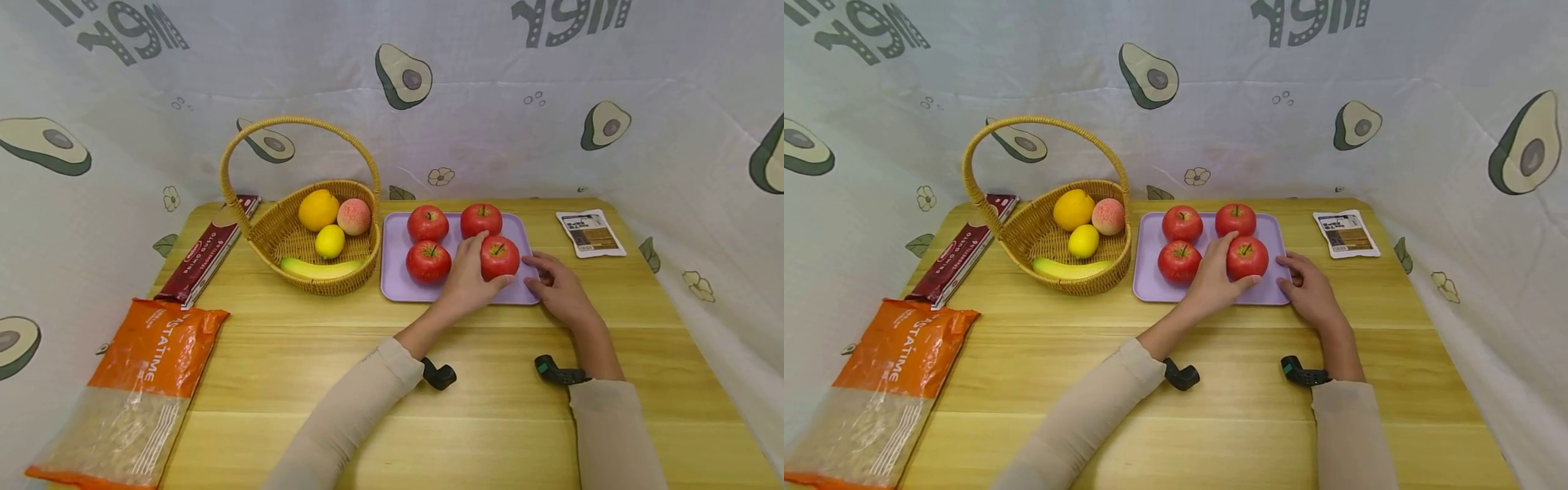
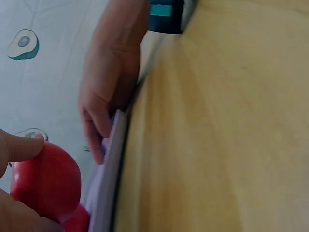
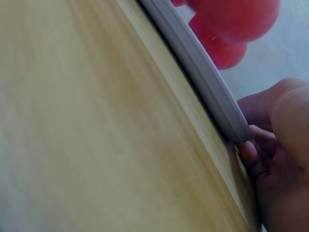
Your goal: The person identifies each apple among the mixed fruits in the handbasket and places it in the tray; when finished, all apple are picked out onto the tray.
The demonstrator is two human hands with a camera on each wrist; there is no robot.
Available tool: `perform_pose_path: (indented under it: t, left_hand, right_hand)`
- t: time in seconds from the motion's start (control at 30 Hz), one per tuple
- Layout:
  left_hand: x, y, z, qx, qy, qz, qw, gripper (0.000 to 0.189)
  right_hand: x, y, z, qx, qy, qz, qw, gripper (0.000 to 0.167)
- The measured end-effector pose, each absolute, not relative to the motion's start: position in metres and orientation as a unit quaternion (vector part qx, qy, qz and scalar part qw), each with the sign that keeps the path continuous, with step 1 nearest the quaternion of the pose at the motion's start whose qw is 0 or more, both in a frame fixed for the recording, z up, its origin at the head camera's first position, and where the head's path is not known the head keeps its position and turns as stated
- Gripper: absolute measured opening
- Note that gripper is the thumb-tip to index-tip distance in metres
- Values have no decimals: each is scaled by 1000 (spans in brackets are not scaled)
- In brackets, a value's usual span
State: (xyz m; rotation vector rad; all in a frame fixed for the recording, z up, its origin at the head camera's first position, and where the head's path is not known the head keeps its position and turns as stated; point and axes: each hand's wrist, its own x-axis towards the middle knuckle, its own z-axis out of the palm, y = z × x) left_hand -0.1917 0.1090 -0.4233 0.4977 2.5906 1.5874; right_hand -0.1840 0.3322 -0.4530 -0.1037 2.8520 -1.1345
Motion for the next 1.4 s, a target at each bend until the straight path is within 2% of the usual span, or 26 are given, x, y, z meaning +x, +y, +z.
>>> perform_pose_path:
  t: [0.37,0.77,1.07,1.4]
  left_hand:
    - [-195,117,-439,122,856,502,12,89]
    - [-193,113,-438,126,887,442,39,97]
    - [-181,75,-423,206,875,438,21,86]
    - [-182,13,-403,217,876,430,-29,78]
  right_hand:
    - [-184,329,-453,-39,925,-378,29,48]
    - [-185,328,-453,-41,925,-376,34,48]
    - [-187,331,-454,-34,926,-373,39,48]
    - [-184,338,-453,-24,925,-374,58,55]
